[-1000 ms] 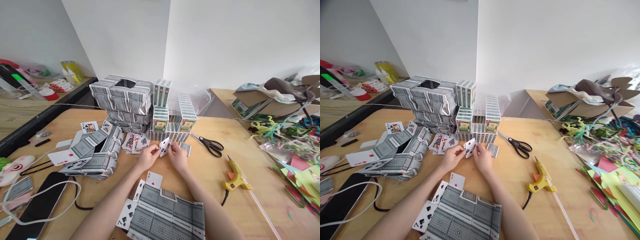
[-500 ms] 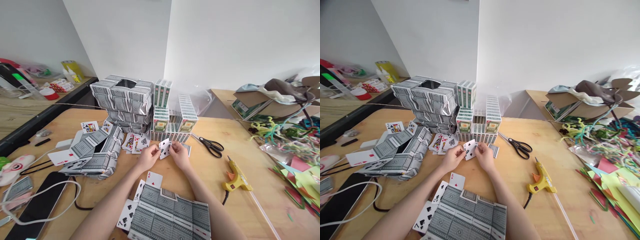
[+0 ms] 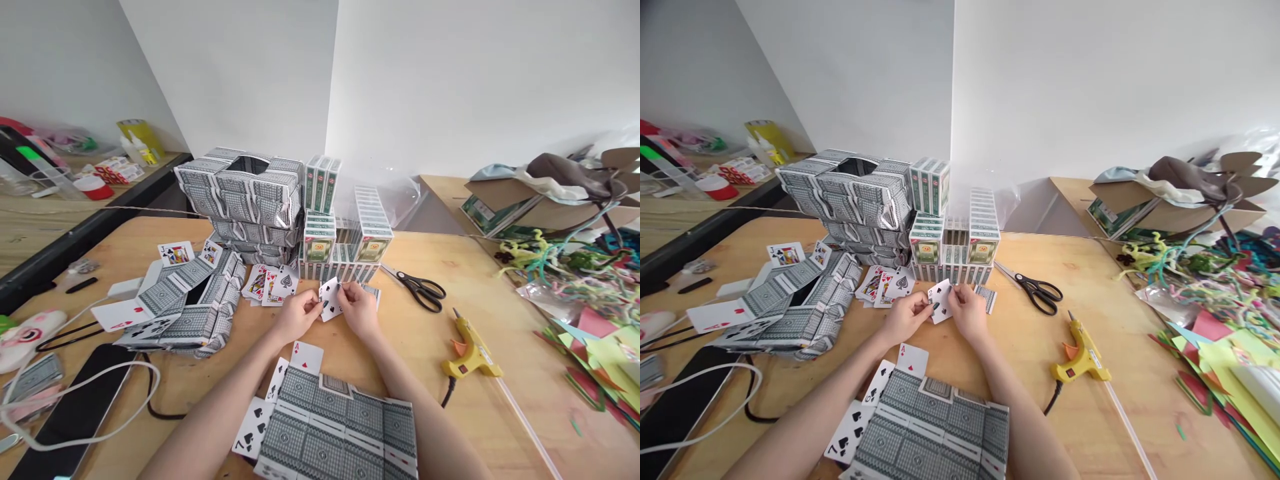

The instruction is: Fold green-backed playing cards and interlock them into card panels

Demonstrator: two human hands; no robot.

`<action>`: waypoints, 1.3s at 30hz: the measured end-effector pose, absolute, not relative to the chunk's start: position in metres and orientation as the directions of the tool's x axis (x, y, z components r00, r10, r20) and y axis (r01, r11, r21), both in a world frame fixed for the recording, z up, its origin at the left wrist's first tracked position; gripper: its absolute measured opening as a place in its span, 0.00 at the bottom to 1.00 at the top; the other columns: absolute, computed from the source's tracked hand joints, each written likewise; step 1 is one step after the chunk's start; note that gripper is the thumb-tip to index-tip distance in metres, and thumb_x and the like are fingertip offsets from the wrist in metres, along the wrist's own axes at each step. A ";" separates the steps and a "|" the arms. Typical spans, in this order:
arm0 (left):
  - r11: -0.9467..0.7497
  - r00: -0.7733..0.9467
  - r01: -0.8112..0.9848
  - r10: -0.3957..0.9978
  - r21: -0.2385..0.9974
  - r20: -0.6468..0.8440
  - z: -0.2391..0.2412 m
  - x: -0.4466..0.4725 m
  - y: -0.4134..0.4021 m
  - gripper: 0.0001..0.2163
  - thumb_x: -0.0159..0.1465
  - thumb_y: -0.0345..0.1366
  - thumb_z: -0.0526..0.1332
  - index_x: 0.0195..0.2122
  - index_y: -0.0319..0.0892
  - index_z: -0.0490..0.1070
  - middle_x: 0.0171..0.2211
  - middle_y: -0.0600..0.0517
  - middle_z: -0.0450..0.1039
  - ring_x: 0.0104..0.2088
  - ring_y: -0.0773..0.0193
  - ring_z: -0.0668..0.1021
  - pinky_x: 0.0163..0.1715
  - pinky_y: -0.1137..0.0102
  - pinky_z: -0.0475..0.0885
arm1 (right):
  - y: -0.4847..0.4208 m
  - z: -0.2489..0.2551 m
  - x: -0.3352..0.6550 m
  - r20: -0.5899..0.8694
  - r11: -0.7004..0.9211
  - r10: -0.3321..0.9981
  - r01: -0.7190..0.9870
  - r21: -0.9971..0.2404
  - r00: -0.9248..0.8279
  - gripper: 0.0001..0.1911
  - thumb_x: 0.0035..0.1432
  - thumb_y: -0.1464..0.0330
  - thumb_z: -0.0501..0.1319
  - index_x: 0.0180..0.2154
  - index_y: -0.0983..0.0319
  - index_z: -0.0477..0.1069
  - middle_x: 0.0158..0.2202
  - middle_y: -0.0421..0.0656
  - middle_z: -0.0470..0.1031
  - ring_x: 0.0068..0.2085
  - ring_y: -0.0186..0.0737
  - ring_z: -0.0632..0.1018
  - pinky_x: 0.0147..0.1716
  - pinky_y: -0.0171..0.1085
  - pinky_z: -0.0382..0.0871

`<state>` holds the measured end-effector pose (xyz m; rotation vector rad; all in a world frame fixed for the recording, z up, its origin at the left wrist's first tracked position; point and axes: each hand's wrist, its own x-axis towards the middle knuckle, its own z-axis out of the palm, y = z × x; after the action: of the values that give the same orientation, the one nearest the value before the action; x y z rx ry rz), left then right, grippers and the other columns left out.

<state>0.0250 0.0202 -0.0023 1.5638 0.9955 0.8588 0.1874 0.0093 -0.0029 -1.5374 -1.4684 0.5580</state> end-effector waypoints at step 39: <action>-0.254 0.250 0.312 0.952 0.916 0.179 -0.002 0.025 0.022 0.06 0.60 0.38 0.54 0.28 0.43 0.60 0.19 0.55 0.70 0.20 0.66 0.73 0.23 0.74 0.63 | 0.013 -0.009 0.198 0.158 0.149 0.987 0.249 -0.957 0.016 0.11 0.53 0.65 0.55 0.36 0.62 0.72 0.34 0.46 0.77 0.34 0.43 0.77 0.33 0.38 0.71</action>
<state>0.0253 0.0221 -0.0025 1.7282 1.1709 1.0154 0.1980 0.0131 -0.0090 -1.2858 -1.4306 0.9383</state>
